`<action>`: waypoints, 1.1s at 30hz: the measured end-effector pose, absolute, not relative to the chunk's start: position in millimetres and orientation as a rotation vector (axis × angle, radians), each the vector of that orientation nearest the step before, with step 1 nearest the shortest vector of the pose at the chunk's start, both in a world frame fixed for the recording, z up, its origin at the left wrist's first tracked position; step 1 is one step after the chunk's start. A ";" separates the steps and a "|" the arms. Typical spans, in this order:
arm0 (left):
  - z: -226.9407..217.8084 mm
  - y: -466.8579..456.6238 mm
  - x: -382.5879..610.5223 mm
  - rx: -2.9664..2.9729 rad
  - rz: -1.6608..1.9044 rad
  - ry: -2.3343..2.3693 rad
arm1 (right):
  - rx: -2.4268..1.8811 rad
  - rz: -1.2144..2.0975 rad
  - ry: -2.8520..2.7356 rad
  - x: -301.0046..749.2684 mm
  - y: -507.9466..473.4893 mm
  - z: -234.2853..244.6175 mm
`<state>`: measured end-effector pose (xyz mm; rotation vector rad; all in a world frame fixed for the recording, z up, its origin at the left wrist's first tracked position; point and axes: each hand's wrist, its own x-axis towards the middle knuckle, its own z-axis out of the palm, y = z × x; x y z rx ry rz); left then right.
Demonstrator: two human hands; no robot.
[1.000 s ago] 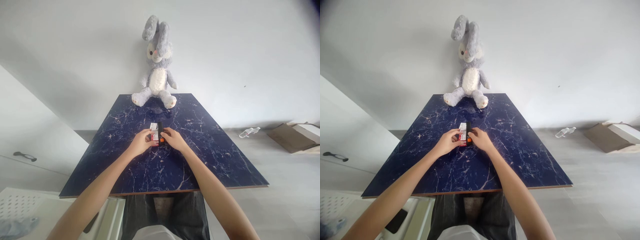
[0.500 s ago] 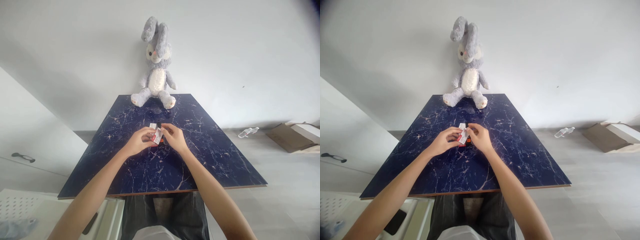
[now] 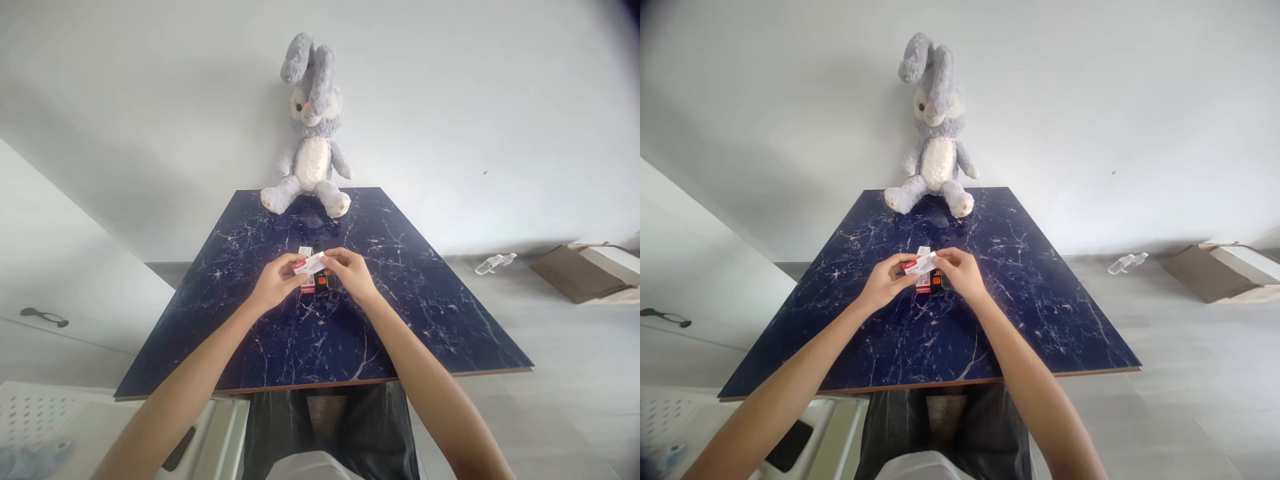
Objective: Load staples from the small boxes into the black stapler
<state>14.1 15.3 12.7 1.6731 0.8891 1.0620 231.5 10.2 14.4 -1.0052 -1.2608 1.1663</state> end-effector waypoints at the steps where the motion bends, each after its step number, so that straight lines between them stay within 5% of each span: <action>1: 12.0 15.5 14.2 1.679 1.067 0.907 | -0.988 1.221 -1.228 231.1 10.0 13.9; 33: 21.0 10.2 8.1 1.878 0.947 0.694 | -1.064 1.081 -1.437 224.8 6.9 7.6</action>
